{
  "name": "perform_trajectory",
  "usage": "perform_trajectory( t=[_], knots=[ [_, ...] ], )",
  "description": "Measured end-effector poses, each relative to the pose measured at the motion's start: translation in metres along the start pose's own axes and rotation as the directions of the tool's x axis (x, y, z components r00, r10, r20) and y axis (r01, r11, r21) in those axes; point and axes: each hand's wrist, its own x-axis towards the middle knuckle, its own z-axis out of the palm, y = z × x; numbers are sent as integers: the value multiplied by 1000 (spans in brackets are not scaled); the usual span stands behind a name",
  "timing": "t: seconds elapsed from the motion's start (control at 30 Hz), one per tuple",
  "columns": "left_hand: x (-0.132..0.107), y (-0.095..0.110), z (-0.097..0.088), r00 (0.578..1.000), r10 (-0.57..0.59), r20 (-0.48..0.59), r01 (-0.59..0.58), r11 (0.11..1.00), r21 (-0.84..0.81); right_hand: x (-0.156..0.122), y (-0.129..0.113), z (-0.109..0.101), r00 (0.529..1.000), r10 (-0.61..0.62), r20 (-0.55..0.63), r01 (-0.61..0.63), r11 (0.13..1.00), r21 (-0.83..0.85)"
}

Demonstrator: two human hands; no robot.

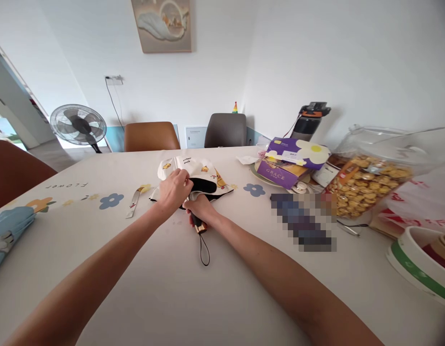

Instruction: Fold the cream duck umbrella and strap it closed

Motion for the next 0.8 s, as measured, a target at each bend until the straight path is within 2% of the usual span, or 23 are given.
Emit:
perform_trajectory(
  t=[0.1,0.23,0.3,0.5,0.67,0.73,0.8],
  knots=[
    [-18,-17,-4,977,-207,-51,201,974,-100,1,0,0,1000,12,-13,-12,1000,10],
    [-41,-48,0,905,-419,76,426,889,-170,3,2,2,999,-20,-25,21,999,41],
    [-46,-59,5,869,-486,92,495,853,-169,4,2,3,999,-23,-27,24,999,48],
    [-34,-84,2,839,-545,-13,533,825,-190,3,2,1,1000,-1,-25,2,998,62],
    [-33,-112,-2,769,-633,-87,610,768,-195,0,0,0,1000,17,-18,-15,997,73],
    [-36,-115,-2,772,-629,-97,601,771,-211,0,0,0,1000,18,-19,-16,997,76],
    [-40,-110,-3,799,-590,-116,556,798,-233,-1,0,0,1000,13,-21,-11,997,82]
  ],
)
